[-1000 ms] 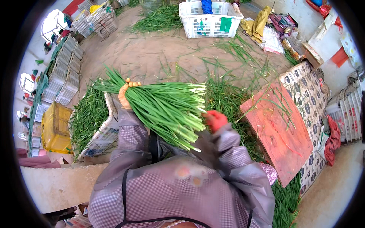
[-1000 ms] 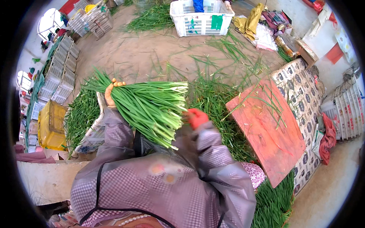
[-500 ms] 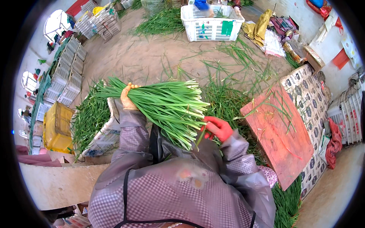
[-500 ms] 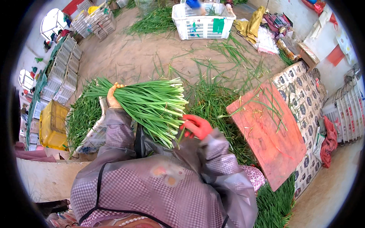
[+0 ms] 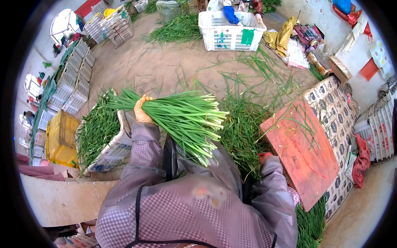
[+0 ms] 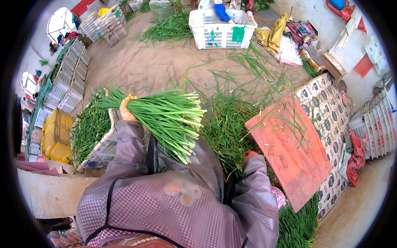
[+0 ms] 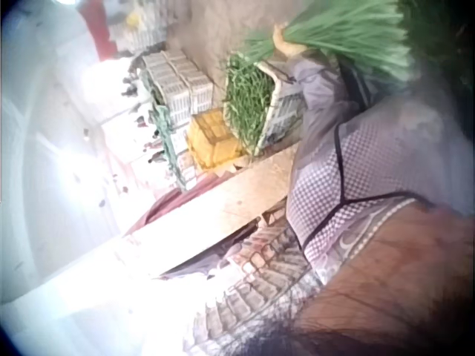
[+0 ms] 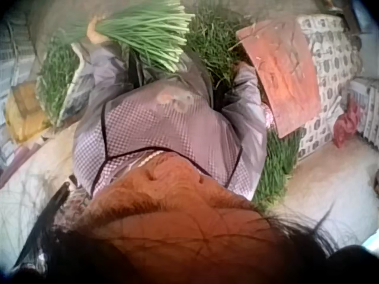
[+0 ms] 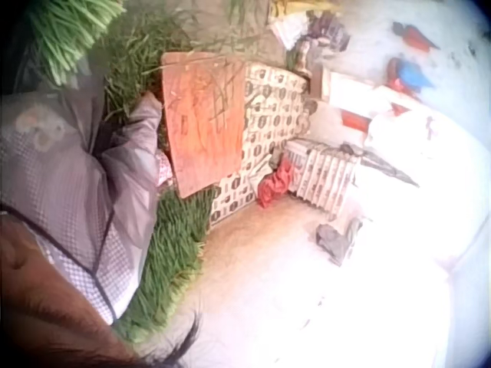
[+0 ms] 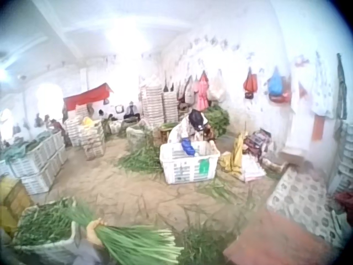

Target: The person gathers stalks of green vegetables from a pile on the floor, aligns them into a neat bundle, and then secures the bundle with a red rubber band.

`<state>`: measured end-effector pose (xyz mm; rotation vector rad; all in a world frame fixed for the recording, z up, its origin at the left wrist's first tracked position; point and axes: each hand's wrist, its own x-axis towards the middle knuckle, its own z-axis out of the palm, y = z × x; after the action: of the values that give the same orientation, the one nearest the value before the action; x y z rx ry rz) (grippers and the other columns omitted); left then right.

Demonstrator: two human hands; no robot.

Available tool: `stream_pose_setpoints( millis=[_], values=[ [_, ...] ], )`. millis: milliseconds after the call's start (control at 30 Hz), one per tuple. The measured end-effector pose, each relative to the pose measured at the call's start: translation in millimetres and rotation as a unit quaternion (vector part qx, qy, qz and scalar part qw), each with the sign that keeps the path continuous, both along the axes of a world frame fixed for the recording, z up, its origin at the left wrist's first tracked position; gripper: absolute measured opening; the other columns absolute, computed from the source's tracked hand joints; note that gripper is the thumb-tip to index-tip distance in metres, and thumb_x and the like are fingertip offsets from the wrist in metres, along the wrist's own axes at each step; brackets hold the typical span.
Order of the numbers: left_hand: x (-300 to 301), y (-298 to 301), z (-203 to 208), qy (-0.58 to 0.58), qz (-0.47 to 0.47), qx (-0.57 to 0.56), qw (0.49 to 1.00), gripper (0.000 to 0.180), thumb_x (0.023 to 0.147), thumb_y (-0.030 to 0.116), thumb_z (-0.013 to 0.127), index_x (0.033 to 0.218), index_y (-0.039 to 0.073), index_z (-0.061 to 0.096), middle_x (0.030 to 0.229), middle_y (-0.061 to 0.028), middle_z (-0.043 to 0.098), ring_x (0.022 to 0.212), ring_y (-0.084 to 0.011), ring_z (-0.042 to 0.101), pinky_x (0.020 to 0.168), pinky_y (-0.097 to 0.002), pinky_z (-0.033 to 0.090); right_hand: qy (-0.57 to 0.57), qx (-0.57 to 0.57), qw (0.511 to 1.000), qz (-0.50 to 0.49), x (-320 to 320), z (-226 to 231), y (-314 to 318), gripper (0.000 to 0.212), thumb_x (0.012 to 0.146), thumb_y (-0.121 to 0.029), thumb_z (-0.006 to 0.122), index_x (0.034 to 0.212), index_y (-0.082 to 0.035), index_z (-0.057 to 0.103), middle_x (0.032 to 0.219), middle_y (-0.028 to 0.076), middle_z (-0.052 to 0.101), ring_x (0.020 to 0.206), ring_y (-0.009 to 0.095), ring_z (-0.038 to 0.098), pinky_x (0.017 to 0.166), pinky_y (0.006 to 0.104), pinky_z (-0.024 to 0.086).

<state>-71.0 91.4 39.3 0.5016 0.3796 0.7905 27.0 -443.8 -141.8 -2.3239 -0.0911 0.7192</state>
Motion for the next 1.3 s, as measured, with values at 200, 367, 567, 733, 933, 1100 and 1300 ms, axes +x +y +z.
stream_pose_setpoints(
  millis=[200, 367, 567, 733, 933, 1100, 1300],
  values=[
    [-9, 2, -6, 0.014, 0.016, 0.02, 1.0, 0.015, 0.078, 0.012, 0.063, 0.091, 0.005, 0.061, 0.078, -0.0028, 0.061, 0.08, -0.0199, 0.06, 0.077, -0.037, 0.051, -0.006, 0.376, 0.919, 0.119, -4, 121, 150, 0.051, 0.09, -0.026, 0.061, 0.135, -0.009, 0.047, 0.12, 0.013, 0.06, 0.108, 0.021, 0.058, 0.092, 0.032, 0.045],
    [9, -7, 6, 0.038, 0.009, -0.001, 0.999, 0.015, 0.079, 0.012, 0.062, 0.091, 0.005, 0.061, 0.081, -0.0038, 0.061, 0.079, -0.0203, 0.06, 0.076, -0.0358, 0.052, 0.31, 0.712, 0.627, -0.055, 15, 96, 216, 0.034, 0.085, -0.012, 0.065, 0.118, -0.003, 0.059, 0.109, 0.011, 0.064, 0.102, 0.017, 0.059, 0.088, 0.0286, 0.046],
    [0, 3, -4, 0.053, 0.035, 0.015, 0.998, 0.013, 0.078, 0.012, 0.062, 0.089, 0.004, 0.06, 0.081, -0.0053, 0.06, 0.078, -0.0208, 0.059, 0.076, -0.0349, 0.052, -0.081, 0.369, 0.926, -0.019, -1, 95, 152, 0.018, 0.082, -0.017, 0.069, 0.093, -0.003, 0.068, 0.084, 0.005, 0.068, 0.076, 0.013, 0.058, 0.074, 0.0287, 0.047],
    [2, -1, -7, 0.05, 0.034, -0.006, 0.998, 0.009, 0.077, 0.011, 0.061, 0.083, 0.005, 0.059, 0.08, -0.0057, 0.061, 0.079, -0.0214, 0.059, 0.076, -0.0371, 0.052, -0.048, -0.151, 0.985, 0.062, 4, 29, 32, 0.05, 0.08, -0.043, 0.066, 0.118, -0.011, 0.062, 0.113, 0.011, 0.065, 0.108, 0.023, 0.059, 0.09, 0.0367, 0.047],
    [1, 13, -27, 0.046, 0.049, -0.01, 0.998, 0.01, 0.078, 0.015, 0.058, 0.081, 0.005, 0.059, 0.08, -0.0071, 0.061, 0.078, -0.0227, 0.059, 0.078, -0.0376, 0.051, 0.192, 0.399, 0.896, 0.029, -57, 155, 166, 0.07, 0.085, -0.02, 0.067, 0.144, -0.014, 0.031, 0.129, 0.017, 0.054, 0.113, 0.023, 0.054, 0.09, 0.0331, 0.046],
    [3, 13, -20, 0.066, 0.075, 0.004, 0.995, 0.014, 0.078, 0.017, 0.058, 0.081, 0.004, 0.058, 0.081, -0.0079, 0.061, 0.078, -0.0234, 0.059, 0.077, -0.0386, 0.051, 0.152, 0.345, 0.917, -0.126, -21, 130, 133, 0.015, 0.082, -0.017, 0.067, 0.093, -0.007, 0.072, 0.068, -0.001, 0.06, 0.055, 0.007, 0.046, 0.052, 0.0241, 0.039],
    [-6, 15, -31, 0.065, 0.087, -0.003, 0.994, 0.013, 0.077, 0.016, 0.056, 0.079, 0.003, 0.057, 0.077, -0.0086, 0.061, 0.074, -0.0245, 0.059, 0.074, -0.0383, 0.051, 0.194, 0.371, 0.904, -0.085, -37, 127, 112, 0.029, 0.089, -0.029, 0.063, 0.102, -0.004, 0.065, 0.066, 0.003, 0.06, 0.057, 0.013, 0.052, 0.053, 0.0282, 0.044]
  ],
)
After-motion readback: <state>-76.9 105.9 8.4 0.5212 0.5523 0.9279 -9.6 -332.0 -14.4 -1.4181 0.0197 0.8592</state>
